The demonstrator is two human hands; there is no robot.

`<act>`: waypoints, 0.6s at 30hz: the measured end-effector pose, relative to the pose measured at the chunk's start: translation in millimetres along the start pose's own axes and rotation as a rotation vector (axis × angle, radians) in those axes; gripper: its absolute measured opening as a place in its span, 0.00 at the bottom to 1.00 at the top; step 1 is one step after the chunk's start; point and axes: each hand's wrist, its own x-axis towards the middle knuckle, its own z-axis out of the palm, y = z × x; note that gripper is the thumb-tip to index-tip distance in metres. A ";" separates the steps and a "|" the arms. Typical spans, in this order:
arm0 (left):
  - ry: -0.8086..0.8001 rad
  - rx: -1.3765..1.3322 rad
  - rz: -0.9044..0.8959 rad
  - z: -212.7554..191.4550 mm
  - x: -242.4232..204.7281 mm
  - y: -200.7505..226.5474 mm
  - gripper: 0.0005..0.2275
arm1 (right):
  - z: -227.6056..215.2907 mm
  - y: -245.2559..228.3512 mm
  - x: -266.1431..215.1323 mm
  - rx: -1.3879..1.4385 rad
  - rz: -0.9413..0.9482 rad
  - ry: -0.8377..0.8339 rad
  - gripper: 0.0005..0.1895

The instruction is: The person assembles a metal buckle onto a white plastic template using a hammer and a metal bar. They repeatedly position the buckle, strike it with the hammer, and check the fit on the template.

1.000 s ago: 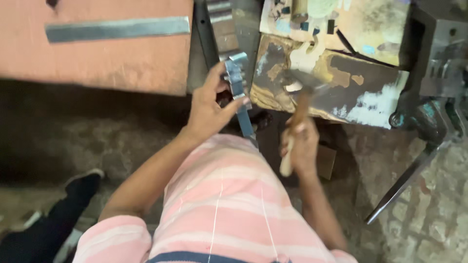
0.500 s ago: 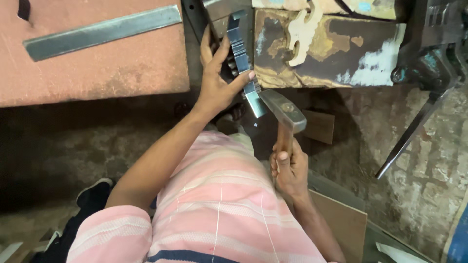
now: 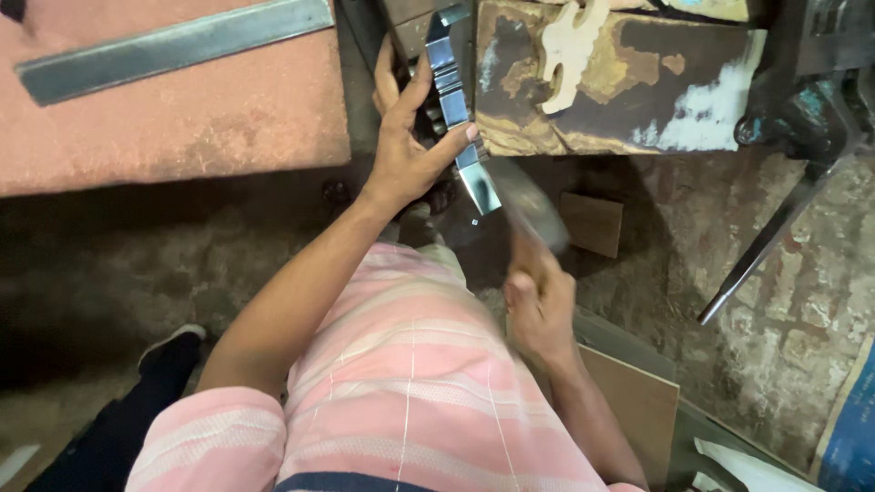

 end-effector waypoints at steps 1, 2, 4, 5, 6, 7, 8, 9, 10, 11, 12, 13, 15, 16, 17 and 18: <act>-0.004 0.006 0.008 -1.3 0.1 0.7 0.39 | -1.8 -1.9 2.8 -0.105 0.098 -0.023 0.28; -0.004 0.015 0.013 -1.9 0.4 1.1 0.38 | -2.8 -6.0 0.2 -0.070 0.106 -0.009 0.28; 0.011 0.018 0.062 -0.4 2.1 0.7 0.38 | -1.5 -12.0 -7.5 0.005 0.121 0.006 0.28; 0.022 0.025 0.085 -1.3 2.8 -0.4 0.39 | 2.3 -9.9 -5.2 0.079 0.010 0.029 0.26; 0.018 0.018 0.053 -1.0 0.0 -0.7 0.39 | 6.5 -7.5 -5.6 0.151 -0.090 0.054 0.25; 0.013 0.010 0.021 -0.5 -1.7 -1.0 0.39 | 8.2 -6.4 -7.0 0.222 -0.188 0.080 0.25; 0.002 -0.001 0.003 0.1 0.5 -1.2 0.39 | 6.7 -6.8 -6.3 0.084 -0.078 0.040 0.26; -0.001 0.008 0.008 -1.0 -1.0 0.5 0.39 | 2.4 -8.4 -4.3 -0.053 0.032 0.001 0.27; -0.002 0.015 0.022 -2.9 -0.8 2.4 0.39 | -0.5 -9.4 -0.2 -0.191 0.135 -0.036 0.28; -0.002 0.023 0.036 -3.5 1.7 3.6 0.39 | -1.5 -10.9 0.4 -0.139 0.112 -0.029 0.28; 0.000 0.024 0.043 -2.2 3.3 4.1 0.39 | -4.1 -12.8 -2.8 -0.089 0.093 -0.032 0.28; 0.002 0.025 0.051 -1.1 4.8 3.7 0.39 | -5.0 -12.6 -4.8 -0.039 0.075 -0.035 0.28; 0.008 0.026 0.030 -2.7 0.5 2.3 0.39 | 5.1 -6.1 -5.2 0.105 -0.132 0.000 0.29; 0.004 0.019 0.016 -2.4 0.5 1.6 0.39 | 8.6 -4.6 -6.5 0.177 -0.235 0.025 0.30; 0.000 0.012 0.002 -1.9 -0.6 2.2 0.39 | 6.5 -5.6 -6.8 0.062 -0.122 -0.011 0.29; -0.004 0.024 0.012 -2.3 0.9 3.2 0.39 | 2.1 -6.6 -1.3 -0.055 -0.022 -0.037 0.28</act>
